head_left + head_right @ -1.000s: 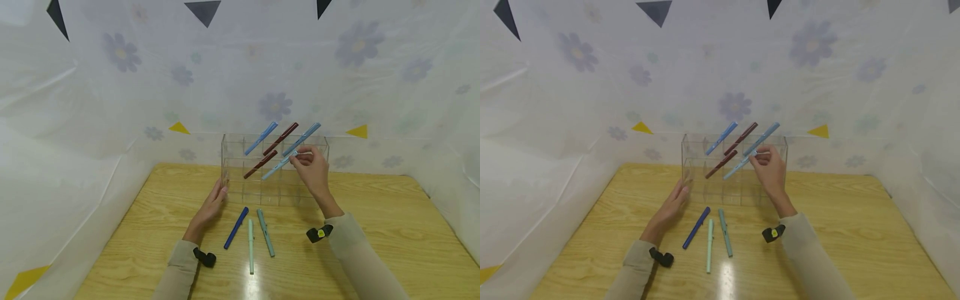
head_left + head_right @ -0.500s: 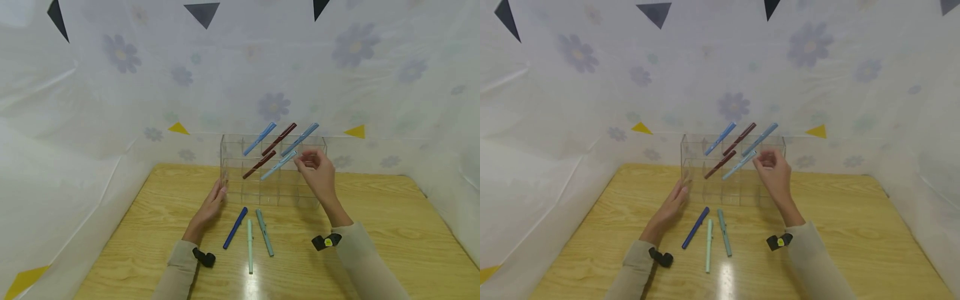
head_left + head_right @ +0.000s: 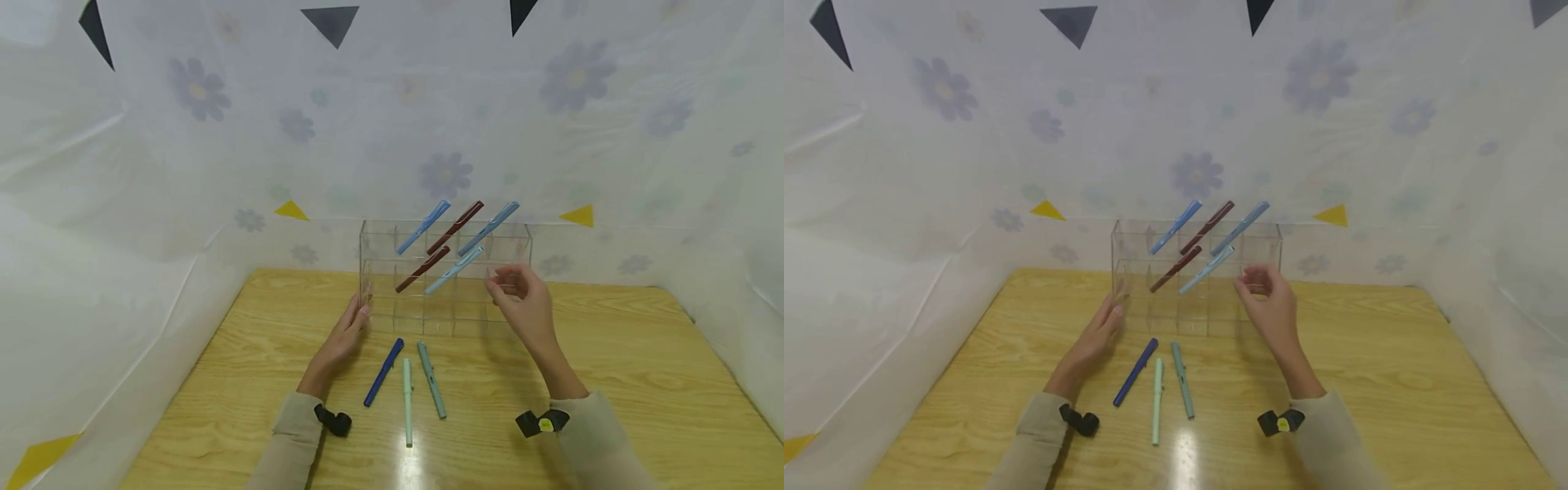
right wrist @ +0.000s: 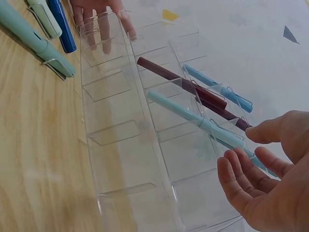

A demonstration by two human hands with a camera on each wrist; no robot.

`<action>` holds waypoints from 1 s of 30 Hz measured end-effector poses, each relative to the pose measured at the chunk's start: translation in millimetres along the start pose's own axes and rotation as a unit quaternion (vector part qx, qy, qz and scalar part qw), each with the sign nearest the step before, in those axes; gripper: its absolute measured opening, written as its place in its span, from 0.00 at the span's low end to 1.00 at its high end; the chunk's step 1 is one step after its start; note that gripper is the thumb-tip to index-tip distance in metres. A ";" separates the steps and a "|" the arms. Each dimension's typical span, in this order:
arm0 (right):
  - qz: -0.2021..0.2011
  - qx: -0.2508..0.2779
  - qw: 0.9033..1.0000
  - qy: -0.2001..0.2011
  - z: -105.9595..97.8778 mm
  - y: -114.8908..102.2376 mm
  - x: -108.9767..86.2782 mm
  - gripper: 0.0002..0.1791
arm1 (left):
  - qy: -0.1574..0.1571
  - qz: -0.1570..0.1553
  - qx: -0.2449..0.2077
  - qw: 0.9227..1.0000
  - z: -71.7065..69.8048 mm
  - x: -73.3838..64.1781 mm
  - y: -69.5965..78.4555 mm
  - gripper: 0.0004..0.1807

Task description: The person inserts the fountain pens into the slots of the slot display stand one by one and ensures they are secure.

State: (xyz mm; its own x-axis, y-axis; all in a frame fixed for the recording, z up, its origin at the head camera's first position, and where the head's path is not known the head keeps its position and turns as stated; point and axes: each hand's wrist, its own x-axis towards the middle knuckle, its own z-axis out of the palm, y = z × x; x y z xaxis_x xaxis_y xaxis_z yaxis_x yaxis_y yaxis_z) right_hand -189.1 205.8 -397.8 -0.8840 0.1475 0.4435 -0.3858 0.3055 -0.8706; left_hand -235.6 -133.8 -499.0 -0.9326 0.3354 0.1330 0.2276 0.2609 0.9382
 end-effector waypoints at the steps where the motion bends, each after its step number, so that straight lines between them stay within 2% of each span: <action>1: 0.002 0.004 1.000 -0.001 -0.3 3.6 -1.2 0.13 | 0.001 -0.002 0.000 1.000 -0.1 0.0 0.1 0.32; 6: 0.011 0.025 1.000 -0.007 0.7 11.8 -9.4 0.15 | 0.003 -0.006 0.000 1.000 -1.2 0.3 1.1 0.32; 8: 0.013 0.025 1.000 -0.010 2.3 12.1 -13.8 0.15 | -0.005 -0.011 -0.005 1.000 -2.3 -1.0 7.1 0.33; 12: 0.021 0.024 0.999 -0.017 6.0 12.7 -23.1 0.14 | -0.018 -0.017 -0.004 1.000 -3.8 0.8 8.9 0.33; 21: 0.046 0.038 0.997 -0.041 10.4 17.0 -40.8 0.15 | -0.004 0.004 -0.008 1.000 -0.7 1.7 2.5 0.32; 30: 0.066 0.025 0.996 -0.053 20.8 21.2 -55.2 0.16 | -0.003 -0.004 -0.016 1.000 0.0 -0.9 0.3 0.32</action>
State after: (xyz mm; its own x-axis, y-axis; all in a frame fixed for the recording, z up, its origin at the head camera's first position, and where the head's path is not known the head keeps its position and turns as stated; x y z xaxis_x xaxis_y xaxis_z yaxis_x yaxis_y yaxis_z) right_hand -154.0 184.6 -445.1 -0.9498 0.0827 0.3018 -0.2746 0.2421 -0.9306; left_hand -234.7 -134.0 -498.9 -0.9329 0.3383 0.1235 0.2109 0.2354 0.9487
